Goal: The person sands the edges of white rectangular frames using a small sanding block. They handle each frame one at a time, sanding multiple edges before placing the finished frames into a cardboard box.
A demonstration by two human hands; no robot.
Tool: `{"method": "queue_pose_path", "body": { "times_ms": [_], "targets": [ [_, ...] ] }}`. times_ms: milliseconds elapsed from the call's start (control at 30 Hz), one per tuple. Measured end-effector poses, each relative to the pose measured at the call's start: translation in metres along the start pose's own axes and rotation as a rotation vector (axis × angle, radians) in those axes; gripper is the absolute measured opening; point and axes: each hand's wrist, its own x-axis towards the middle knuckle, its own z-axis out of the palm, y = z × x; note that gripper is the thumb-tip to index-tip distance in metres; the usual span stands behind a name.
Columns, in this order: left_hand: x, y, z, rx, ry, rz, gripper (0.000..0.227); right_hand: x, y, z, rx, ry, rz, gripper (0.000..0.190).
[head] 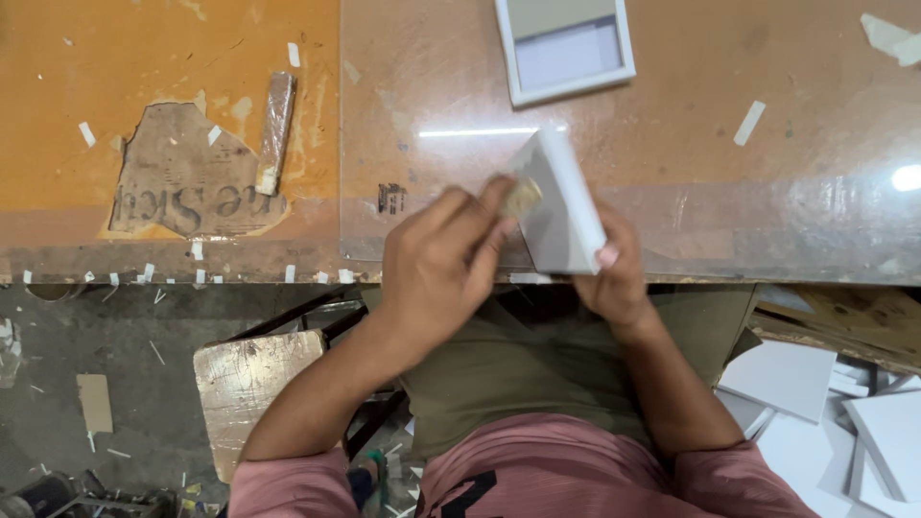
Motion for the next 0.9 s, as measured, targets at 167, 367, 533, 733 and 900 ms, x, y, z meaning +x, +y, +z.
{"method": "queue_pose_path", "body": {
  "times_ms": [167,367,533,733,900],
  "targets": [
    [0.007,-0.034,0.022,-0.140,-0.022,-0.042,0.041,-0.001,-0.026,-0.010,-0.444,0.403,-0.031,0.079],
    [0.036,-0.063,0.063,0.141,0.056,0.007,0.038,0.016,-0.059,-0.004,-1.342,0.101,-0.106,0.121],
    [0.036,-0.074,0.099,0.392,-0.018,0.144,0.039,0.047,-0.061,-0.012,-1.469,-0.023,0.073,0.134],
    [-0.006,-0.039,0.103,0.206,-0.095,0.169,0.033,0.047,-0.062,-0.013,-1.493,0.008,0.006,0.128],
    [-0.045,0.002,0.081,-0.054,-0.126,-0.074,0.044,0.052,-0.073,-0.010,-1.545,-0.067,0.065,0.130]
  ]
}}
